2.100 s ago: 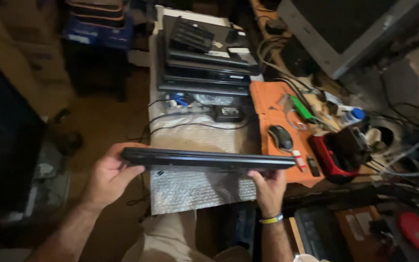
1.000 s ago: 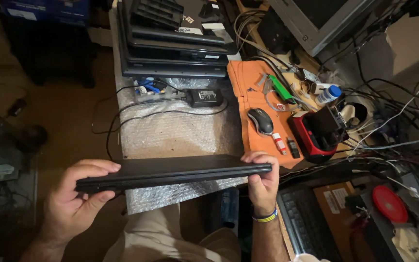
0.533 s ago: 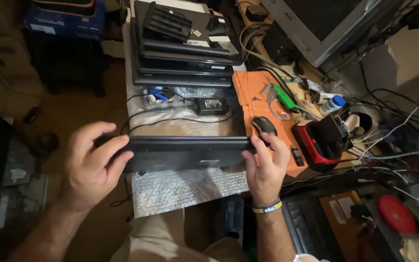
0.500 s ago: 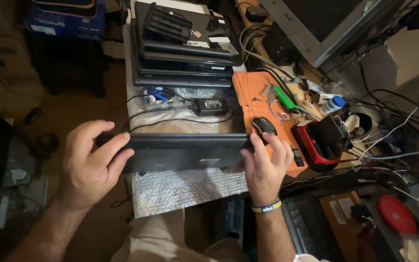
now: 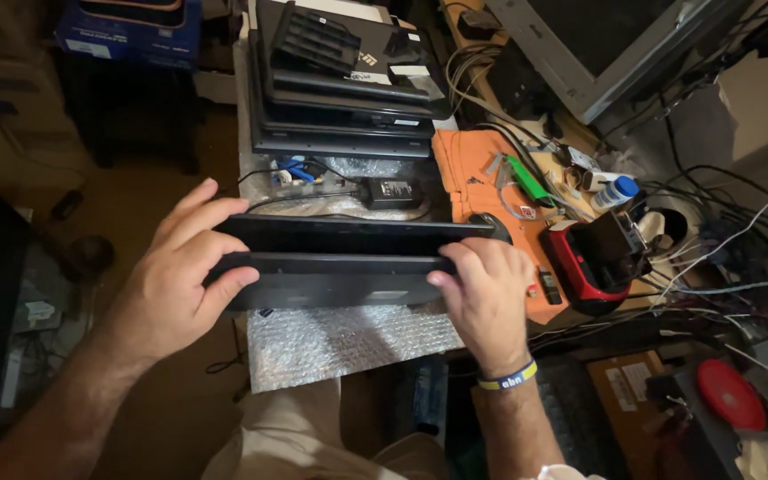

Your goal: Testing a laptop by inserting a USB drive and opening the lid to check the display

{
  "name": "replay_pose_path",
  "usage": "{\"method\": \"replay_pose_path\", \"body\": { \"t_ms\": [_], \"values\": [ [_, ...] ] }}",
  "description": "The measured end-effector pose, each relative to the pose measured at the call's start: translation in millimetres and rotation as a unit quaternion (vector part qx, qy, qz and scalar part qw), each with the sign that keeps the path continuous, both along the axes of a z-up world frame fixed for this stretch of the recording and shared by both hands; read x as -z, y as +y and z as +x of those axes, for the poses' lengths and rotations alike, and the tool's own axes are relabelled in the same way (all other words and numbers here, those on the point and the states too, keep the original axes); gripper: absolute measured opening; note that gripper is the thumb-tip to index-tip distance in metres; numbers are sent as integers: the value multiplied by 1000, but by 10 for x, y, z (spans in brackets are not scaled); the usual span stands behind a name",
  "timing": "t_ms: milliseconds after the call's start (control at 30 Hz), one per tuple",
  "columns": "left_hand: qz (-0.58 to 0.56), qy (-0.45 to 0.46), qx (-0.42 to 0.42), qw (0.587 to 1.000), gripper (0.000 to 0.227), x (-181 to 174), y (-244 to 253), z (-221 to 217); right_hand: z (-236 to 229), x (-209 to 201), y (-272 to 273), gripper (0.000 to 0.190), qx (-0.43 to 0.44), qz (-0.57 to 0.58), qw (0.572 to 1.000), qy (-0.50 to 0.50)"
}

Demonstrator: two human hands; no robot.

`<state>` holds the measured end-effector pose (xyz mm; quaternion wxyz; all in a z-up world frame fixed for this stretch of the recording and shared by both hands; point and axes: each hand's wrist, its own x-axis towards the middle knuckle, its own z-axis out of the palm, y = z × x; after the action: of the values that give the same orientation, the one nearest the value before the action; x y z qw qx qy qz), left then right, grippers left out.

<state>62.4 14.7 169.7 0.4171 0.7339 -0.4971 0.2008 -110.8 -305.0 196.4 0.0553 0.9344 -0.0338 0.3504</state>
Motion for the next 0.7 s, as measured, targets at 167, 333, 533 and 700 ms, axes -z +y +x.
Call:
{"method": "replay_pose_path", "body": {
  "t_ms": [167, 333, 533, 700],
  "values": [
    [-40, -5, 14, 999, 22, 33, -26, 24, 79, 46, -91, 56, -74, 54, 996, 12],
    [-93, 76, 12, 993, 29, 196, 31, 43, 93, 1, -141, 47, -88, 54, 994, 37],
    [-133, 213, -9, 968, 42, 1332, 204, 312, 103, 27, -290, 31, -116, 79, 988, 65],
    [-116, 260, -10, 958, 28, 1820, 191, 308, 107, 35, -292, 31, -123, 104, 984, 69]
  ]
}}
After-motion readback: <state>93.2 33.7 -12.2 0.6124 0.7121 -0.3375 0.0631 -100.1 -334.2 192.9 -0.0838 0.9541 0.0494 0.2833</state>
